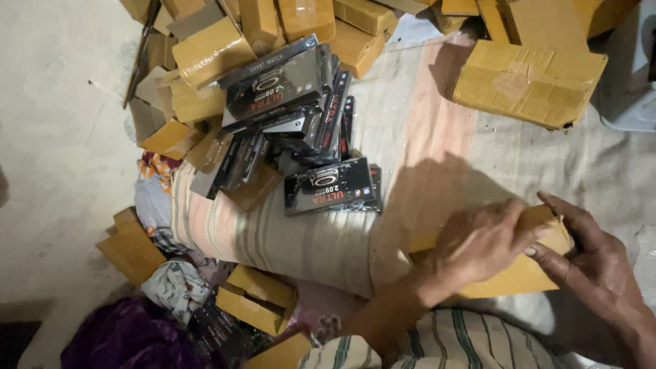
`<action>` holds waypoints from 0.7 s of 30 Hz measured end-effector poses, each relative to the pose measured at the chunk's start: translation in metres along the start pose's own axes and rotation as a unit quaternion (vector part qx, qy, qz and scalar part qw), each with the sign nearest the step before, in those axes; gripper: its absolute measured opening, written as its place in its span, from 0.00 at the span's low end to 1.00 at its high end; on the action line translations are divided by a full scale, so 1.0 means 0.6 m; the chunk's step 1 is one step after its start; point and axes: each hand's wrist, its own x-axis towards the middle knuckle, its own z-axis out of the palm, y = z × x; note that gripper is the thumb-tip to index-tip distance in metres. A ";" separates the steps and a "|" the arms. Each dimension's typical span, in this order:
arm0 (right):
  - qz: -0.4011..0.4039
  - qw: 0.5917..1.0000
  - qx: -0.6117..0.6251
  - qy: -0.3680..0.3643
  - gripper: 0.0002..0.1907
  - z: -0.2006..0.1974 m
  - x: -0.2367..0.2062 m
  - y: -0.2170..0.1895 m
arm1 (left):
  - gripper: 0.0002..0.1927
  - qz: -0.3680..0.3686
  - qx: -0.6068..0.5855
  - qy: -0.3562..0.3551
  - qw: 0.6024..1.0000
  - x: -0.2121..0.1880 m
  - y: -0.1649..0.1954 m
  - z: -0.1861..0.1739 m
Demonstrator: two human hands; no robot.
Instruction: The person places smart watch boxes into small cardboard shipping boxes, folds the flaps, and seals them with packing tape. The person repeats this process for multiple units, stacking the sealed boxes on the floor.
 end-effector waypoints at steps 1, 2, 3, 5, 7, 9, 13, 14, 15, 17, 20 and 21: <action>-0.013 1.000 -0.012 0.007 0.42 -0.004 0.005 0.003 | 0.27 0.028 0.008 0.026 0.999 0.004 0.002 0.005; -0.022 0.999 -0.026 0.012 0.42 -0.009 0.007 0.005 | 0.28 0.053 0.012 0.050 0.997 0.007 0.003 0.009; -0.031 0.999 -0.040 0.017 0.42 -0.012 0.009 0.006 | 0.28 0.034 0.043 -0.004 0.999 0.009 0.000 0.007; -0.019 1.000 0.007 0.018 0.40 -0.023 0.009 0.003 | 0.29 -0.005 0.103 -0.113 0.988 0.010 -0.012 -0.009; -0.018 0.999 0.032 0.035 0.38 -0.029 0.007 -0.002 | 0.28 0.038 0.025 0.034 0.998 -0.009 -0.030 -0.047; -0.020 0.995 0.071 0.071 0.37 -0.036 0.004 -0.013 | 0.25 0.078 0.019 0.172 0.982 -0.029 -0.033 -0.093; -0.055 0.977 0.152 0.140 0.33 -0.025 0.022 -0.042 | 0.17 0.154 0.020 0.226 0.962 -0.101 0.004 -0.169; -0.072 0.970 0.178 0.151 0.33 -0.010 0.034 -0.049 | 0.16 0.180 0.043 0.200 0.962 -0.092 0.016 -0.178; -0.085 0.967 0.195 0.142 0.32 0.004 0.053 -0.056 | 0.14 0.207 0.065 0.173 0.961 -0.083 0.027 -0.188; -0.087 0.973 0.207 0.060 0.30 0.078 0.081 -0.062 | 0.16 0.264 0.134 0.142 0.945 -0.025 0.057 -0.185; -0.061 0.975 0.174 -0.127 0.28 0.224 0.076 -0.058 | 0.17 0.348 0.131 0.167 0.913 0.093 0.083 -0.178; -0.055 0.970 0.164 -0.172 0.27 0.254 0.062 -0.053 | 0.18 0.375 0.132 0.194 0.897 0.135 0.089 -0.176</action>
